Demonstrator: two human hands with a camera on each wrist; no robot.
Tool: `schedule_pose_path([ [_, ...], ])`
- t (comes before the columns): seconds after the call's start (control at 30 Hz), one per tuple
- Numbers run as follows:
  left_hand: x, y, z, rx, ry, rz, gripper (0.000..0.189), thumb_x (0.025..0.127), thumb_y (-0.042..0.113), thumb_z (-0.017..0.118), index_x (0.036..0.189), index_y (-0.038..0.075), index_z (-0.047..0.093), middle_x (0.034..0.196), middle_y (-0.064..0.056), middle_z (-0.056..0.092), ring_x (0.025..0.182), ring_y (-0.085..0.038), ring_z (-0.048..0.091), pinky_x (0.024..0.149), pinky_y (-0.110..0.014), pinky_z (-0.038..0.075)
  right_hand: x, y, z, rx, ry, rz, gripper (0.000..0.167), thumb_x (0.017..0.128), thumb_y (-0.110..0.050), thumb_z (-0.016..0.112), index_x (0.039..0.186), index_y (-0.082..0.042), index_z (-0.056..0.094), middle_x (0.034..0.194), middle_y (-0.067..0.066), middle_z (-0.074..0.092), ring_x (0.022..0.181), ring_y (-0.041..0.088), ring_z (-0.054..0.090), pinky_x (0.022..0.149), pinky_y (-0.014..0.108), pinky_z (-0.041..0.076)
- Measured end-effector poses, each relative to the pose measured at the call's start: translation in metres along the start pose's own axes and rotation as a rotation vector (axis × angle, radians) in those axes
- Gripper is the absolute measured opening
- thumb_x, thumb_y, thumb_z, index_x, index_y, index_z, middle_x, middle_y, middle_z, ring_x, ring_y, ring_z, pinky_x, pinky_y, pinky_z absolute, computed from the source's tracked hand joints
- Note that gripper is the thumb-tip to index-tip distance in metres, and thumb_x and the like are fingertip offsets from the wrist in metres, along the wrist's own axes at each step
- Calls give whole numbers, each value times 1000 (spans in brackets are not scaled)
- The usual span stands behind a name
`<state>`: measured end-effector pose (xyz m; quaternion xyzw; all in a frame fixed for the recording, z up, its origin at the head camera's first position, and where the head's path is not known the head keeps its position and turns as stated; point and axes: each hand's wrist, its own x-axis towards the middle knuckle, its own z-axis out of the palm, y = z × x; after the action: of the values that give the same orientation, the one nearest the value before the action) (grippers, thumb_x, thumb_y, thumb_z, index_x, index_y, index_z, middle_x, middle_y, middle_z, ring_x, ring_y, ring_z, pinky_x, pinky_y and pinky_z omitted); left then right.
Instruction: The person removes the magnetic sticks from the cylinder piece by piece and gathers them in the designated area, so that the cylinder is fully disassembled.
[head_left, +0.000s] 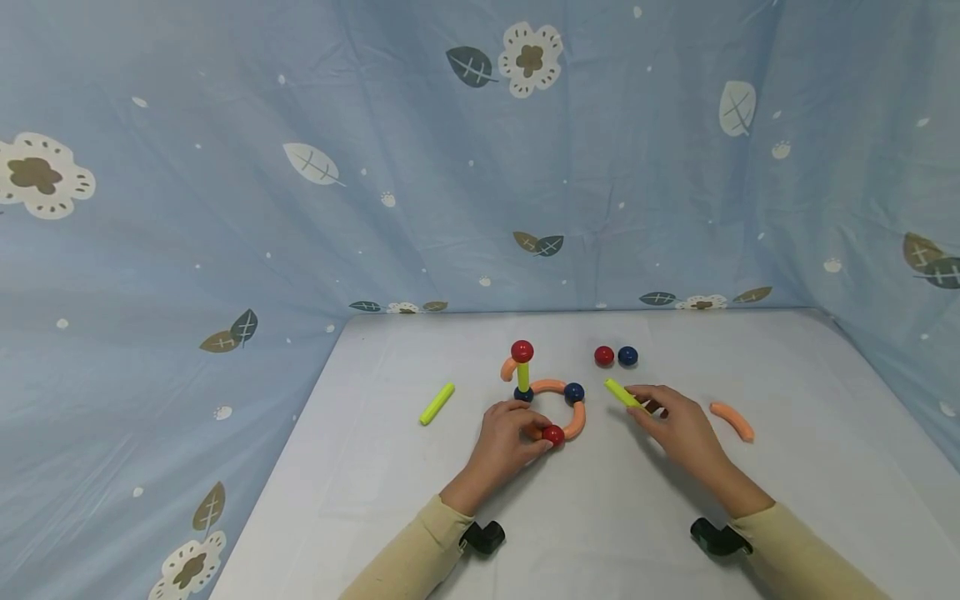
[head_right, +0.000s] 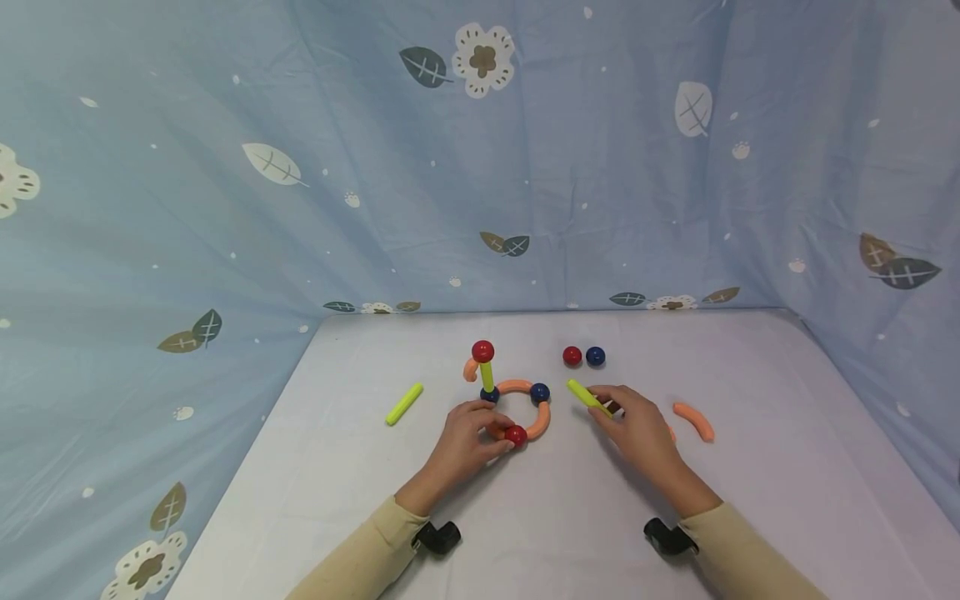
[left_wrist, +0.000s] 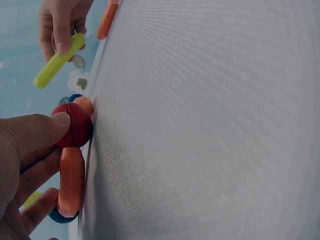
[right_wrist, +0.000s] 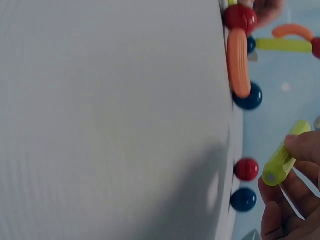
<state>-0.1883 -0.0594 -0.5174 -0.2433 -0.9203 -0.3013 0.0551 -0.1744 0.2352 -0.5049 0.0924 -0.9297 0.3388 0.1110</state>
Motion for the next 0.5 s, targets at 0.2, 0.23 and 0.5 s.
schedule_pose_path([
  [0.2,0,0,-1,-5,-3,-2,23,83,25,87,105,22,80,94,13,73,124,-18,56,110,-46,38,8,14,-16,-55,-35,13,33,92,-13,76,124,-9,70,107,9,70,93,26,63,72,39,54],
  [0.23,0,0,0,-6,-4,-3,23,83,25,87,105,22,80,95,13,73,124,-18,56,110,-46,38,10,17,-18,-67,-41,16,33,91,-13,76,123,-8,70,106,9,70,93,27,63,72,40,53],
  [0.5,-1,1,-1,-2,-11,-10,23,84,26,86,106,22,80,94,12,74,126,-19,55,111,-47,37,20,36,-27,-138,-44,25,28,89,-8,76,117,-3,72,106,16,70,94,34,63,77,52,52],
])
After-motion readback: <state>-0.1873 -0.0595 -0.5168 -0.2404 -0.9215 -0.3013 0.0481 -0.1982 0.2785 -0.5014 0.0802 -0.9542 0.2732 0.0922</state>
